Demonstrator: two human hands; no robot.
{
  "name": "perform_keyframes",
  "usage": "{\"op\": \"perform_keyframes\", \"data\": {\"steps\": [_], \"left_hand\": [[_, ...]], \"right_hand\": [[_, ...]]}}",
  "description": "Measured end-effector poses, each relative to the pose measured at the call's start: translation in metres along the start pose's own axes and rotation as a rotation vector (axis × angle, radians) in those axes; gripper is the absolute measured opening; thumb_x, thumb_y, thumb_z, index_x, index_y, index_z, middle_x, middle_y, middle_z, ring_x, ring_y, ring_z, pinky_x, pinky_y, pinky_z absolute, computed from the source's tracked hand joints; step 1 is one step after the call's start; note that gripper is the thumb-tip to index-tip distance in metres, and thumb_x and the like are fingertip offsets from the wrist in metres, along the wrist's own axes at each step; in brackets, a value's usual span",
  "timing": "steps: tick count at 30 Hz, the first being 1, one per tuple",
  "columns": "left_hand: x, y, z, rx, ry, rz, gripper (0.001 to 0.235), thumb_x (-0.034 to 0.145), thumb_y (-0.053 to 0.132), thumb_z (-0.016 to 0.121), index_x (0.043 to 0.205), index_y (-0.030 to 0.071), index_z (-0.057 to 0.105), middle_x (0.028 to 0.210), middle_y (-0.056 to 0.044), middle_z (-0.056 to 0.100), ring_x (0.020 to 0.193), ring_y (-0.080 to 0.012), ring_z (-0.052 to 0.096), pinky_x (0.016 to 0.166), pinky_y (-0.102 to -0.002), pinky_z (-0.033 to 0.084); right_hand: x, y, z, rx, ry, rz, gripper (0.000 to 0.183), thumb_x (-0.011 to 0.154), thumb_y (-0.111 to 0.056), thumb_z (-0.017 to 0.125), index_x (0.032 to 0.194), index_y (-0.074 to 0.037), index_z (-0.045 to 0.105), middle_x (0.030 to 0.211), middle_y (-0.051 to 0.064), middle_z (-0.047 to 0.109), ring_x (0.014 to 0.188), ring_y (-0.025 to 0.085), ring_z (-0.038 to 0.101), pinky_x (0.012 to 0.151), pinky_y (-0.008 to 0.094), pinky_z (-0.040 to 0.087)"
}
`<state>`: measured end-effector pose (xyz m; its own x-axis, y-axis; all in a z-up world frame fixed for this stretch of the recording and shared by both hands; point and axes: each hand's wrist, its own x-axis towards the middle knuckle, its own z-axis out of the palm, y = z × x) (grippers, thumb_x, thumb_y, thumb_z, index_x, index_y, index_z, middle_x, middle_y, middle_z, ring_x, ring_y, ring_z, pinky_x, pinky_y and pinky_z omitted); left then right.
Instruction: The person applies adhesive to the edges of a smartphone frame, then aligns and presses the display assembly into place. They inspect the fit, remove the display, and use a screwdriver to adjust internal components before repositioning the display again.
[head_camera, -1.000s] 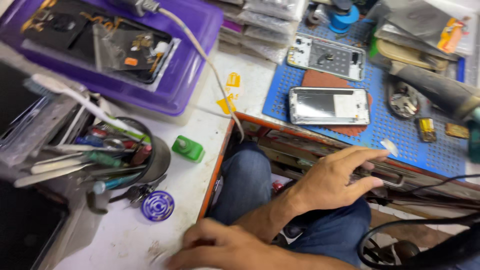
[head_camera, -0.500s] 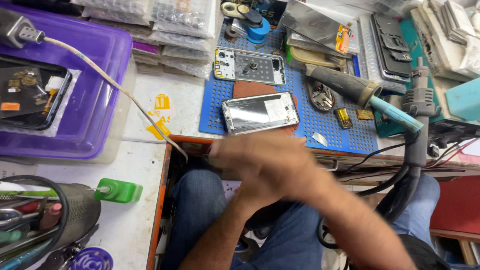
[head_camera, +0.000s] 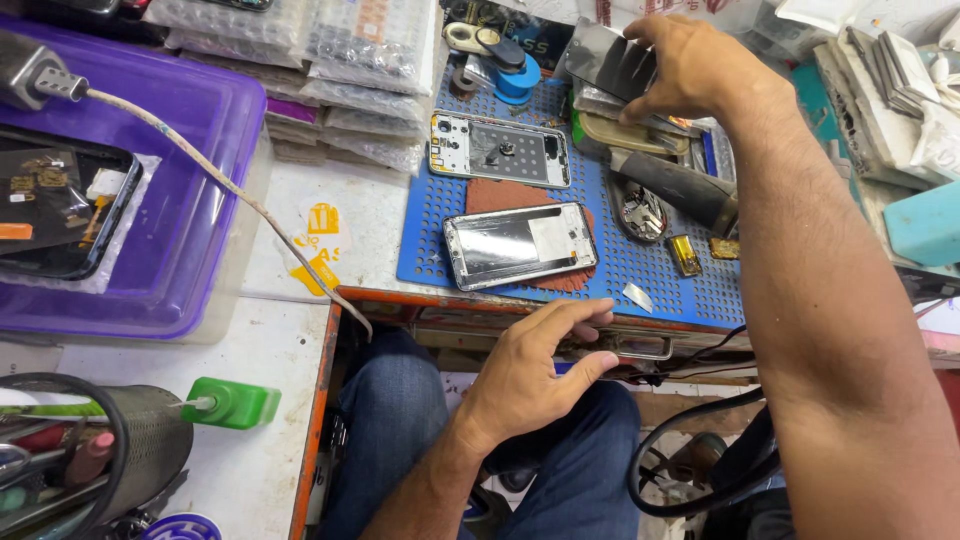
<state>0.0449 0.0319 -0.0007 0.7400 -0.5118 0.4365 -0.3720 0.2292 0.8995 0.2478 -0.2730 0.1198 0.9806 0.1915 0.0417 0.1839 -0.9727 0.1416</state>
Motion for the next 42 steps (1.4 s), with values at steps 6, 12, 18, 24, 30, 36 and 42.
{"op": "perform_keyframes", "data": {"steps": [6, 12, 18, 24, 30, 36, 42], "left_hand": [[-0.001, -0.003, 0.000, -0.107, 0.031, -0.017, 0.052, 0.094, 0.016, 0.078, 0.141, 0.003, 0.059, 0.127, -0.010, 0.073, 0.111, -0.0197, 0.075, 0.102, -0.034, 0.060], [-0.001, -0.010, -0.001, -0.714, 0.191, 0.097, 0.097, 0.096, 0.062, 0.065, 0.165, 0.011, 0.019, 0.165, -0.008, 0.039, 0.150, -0.0194, 0.048, 0.125, -0.039, 0.043], [-0.015, -0.015, -0.011, -1.399, 0.170, 0.083, 0.100, 0.103, 0.083, 0.034, 0.165, 0.005, 0.028, 0.159, -0.013, 0.044, 0.144, -0.0249, 0.051, 0.114, -0.038, 0.046], [-0.011, -0.006, -0.016, -1.488, 0.188, -0.061, 0.088, 0.105, 0.074, 0.029, 0.165, 0.009, 0.032, 0.161, -0.014, 0.043, 0.142, -0.0327, 0.051, 0.109, -0.054, 0.053], [-0.003, 0.001, -0.023, -1.515, 0.131, -0.031, 0.080, 0.108, 0.068, 0.029, 0.166, 0.013, 0.032, 0.164, -0.015, 0.043, 0.143, -0.0335, 0.050, 0.106, -0.057, 0.054], [-0.004, 0.000, -0.026, -1.424, 0.151, -0.076, 0.077, 0.110, 0.063, 0.030, 0.165, 0.010, 0.032, 0.162, -0.017, 0.043, 0.141, -0.0337, 0.052, 0.103, -0.056, 0.055], [-0.003, 0.002, -0.026, -1.439, 0.147, -0.078, 0.077, 0.111, 0.063, 0.030, 0.165, 0.008, 0.033, 0.161, -0.018, 0.046, 0.137, -0.0336, 0.056, 0.102, -0.055, 0.056]], "right_hand": [[-0.021, -0.030, -0.035, 0.082, 0.177, -0.052, 0.098, 0.066, -0.044, 0.097, 0.143, -0.001, 0.054, 0.126, 0.027, 0.067, 0.117, 0.043, 0.064, 0.099, 0.048, 0.051], [-0.090, -0.140, -0.072, 0.308, 0.065, 0.013, 0.113, 0.069, -0.056, 0.092, 0.153, -0.004, 0.037, 0.115, 0.025, 0.071, 0.099, 0.036, 0.073, 0.088, 0.044, 0.058], [-0.153, -0.252, -0.063, 0.365, 0.142, -0.090, 0.115, 0.063, -0.059, 0.090, 0.147, -0.002, 0.036, 0.110, 0.026, 0.071, 0.097, 0.038, 0.072, 0.077, 0.046, 0.059], [-0.174, -0.225, -0.087, 0.567, 0.250, -0.058, 0.048, 0.092, -0.027, 0.075, 0.129, 0.001, 0.062, 0.117, 0.018, 0.074, 0.099, 0.025, 0.077, 0.080, 0.037, 0.061], [-0.210, -0.179, -0.075, 0.881, 0.463, 0.239, 0.032, 0.100, -0.008, 0.068, 0.128, 0.003, 0.060, 0.113, 0.016, 0.071, 0.101, 0.019, 0.072, 0.085, 0.028, 0.060], [-0.227, -0.165, -0.030, 1.117, 0.422, 0.287, 0.029, 0.102, -0.003, 0.069, 0.130, 0.004, 0.063, 0.115, 0.014, 0.072, 0.103, 0.018, 0.073, 0.090, 0.028, 0.059], [-0.225, -0.175, -0.012, 1.088, 0.360, 0.270, 0.028, 0.097, -0.002, 0.071, 0.125, 0.002, 0.066, 0.113, 0.009, 0.075, 0.099, 0.013, 0.072, 0.086, 0.025, 0.058]]}}
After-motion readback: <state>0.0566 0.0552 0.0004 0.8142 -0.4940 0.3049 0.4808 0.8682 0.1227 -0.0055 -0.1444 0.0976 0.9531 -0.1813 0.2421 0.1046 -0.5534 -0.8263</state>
